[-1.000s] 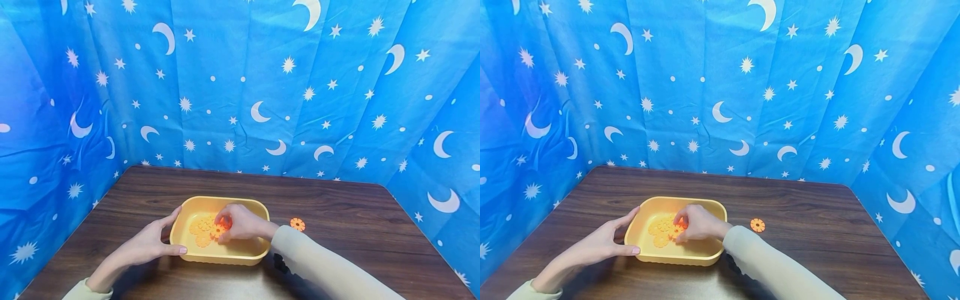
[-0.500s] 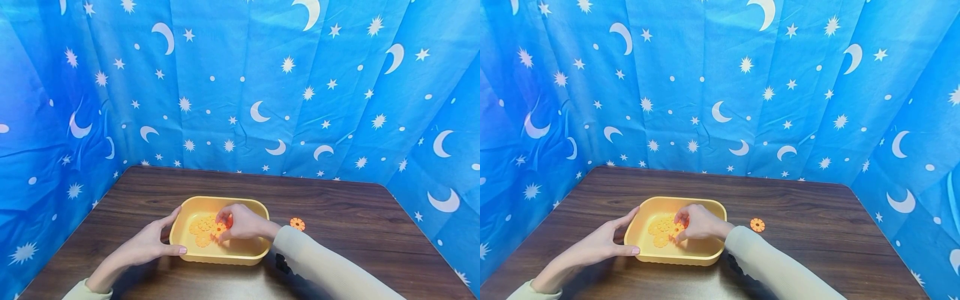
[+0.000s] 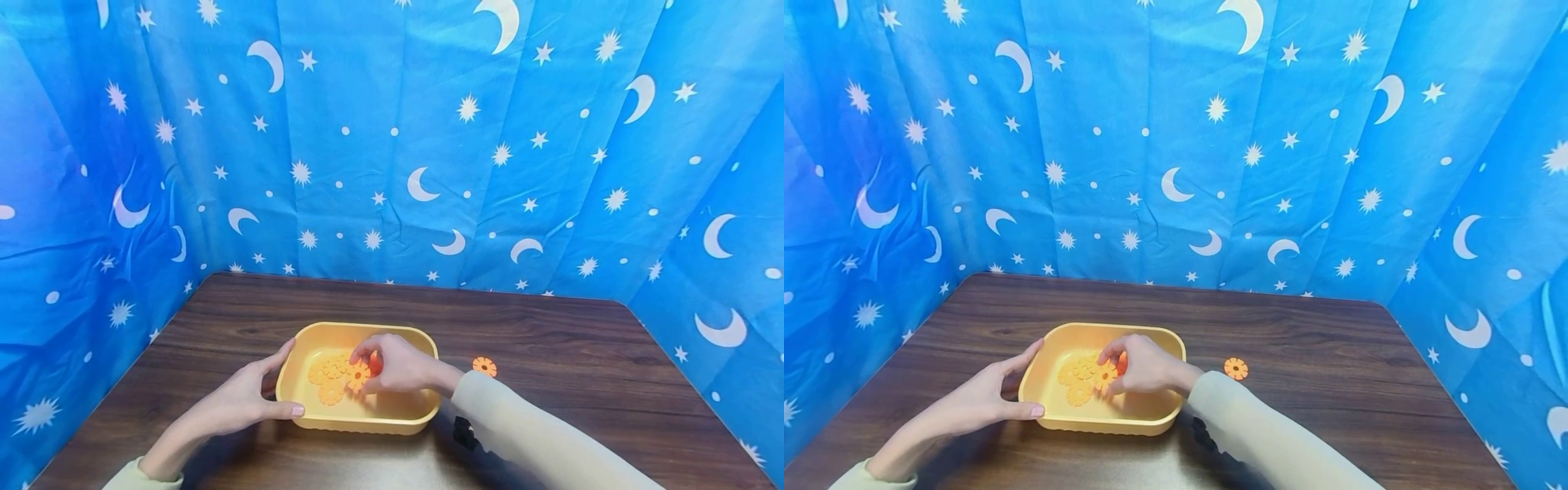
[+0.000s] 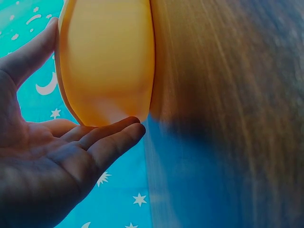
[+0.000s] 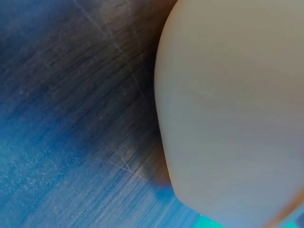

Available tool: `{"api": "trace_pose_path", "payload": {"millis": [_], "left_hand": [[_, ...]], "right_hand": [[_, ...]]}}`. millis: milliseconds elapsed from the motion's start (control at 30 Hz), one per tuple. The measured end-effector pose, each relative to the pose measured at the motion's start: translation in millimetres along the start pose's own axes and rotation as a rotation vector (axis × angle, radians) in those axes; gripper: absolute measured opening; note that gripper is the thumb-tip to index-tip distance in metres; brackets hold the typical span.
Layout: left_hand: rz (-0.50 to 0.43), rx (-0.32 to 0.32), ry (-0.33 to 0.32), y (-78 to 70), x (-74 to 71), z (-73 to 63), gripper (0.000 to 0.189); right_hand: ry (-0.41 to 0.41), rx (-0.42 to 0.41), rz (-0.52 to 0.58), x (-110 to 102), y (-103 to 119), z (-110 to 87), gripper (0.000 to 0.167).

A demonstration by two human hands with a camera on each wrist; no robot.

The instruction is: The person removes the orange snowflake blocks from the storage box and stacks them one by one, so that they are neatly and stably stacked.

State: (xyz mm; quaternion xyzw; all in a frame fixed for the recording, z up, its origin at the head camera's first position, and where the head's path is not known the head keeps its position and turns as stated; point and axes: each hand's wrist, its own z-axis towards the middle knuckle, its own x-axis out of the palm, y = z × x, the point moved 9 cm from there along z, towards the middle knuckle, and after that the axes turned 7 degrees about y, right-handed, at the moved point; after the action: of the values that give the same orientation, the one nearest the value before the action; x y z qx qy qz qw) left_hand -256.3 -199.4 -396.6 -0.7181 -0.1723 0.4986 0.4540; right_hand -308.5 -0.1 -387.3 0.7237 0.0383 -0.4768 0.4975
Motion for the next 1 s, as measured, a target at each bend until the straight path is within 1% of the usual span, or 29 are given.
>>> {"api": "trace_pose_path", "payload": {"millis": [167,367,567,733,833,1000], "left_hand": [[-0.001,-0.001,-0.001,0.4,0.1,0.0,0.114],[-0.002,0.006,-0.004,-0.6,0.1,0.2,0.114],[0.018,0.001,-0.01,0.0,0.0,0.2,0.114],[0.015,-0.001,-0.009,0.6,0.1,0.6,0.115],[0.007,0.004,-0.007,0.2,0.1,0.5,0.114],[0.006,0.001,-0.006,0.4,0.2,0.5,0.115]], "right_hand": [[0.0,-0.035,0.008,-3,4,-4.8,0.041],[-0.02,-0.038,0.022,-8,5,-11.5,0.039],[-0.055,-0.068,0.092,-15,11,-20.1,0.04],[-0.055,-0.087,0.13,-21,13,-26.7,0.041],[-0.052,-0.092,0.146,-25,13,-32.5,0.041],[-0.075,-0.101,0.155,-35,10,-45.2,0.04]]}}
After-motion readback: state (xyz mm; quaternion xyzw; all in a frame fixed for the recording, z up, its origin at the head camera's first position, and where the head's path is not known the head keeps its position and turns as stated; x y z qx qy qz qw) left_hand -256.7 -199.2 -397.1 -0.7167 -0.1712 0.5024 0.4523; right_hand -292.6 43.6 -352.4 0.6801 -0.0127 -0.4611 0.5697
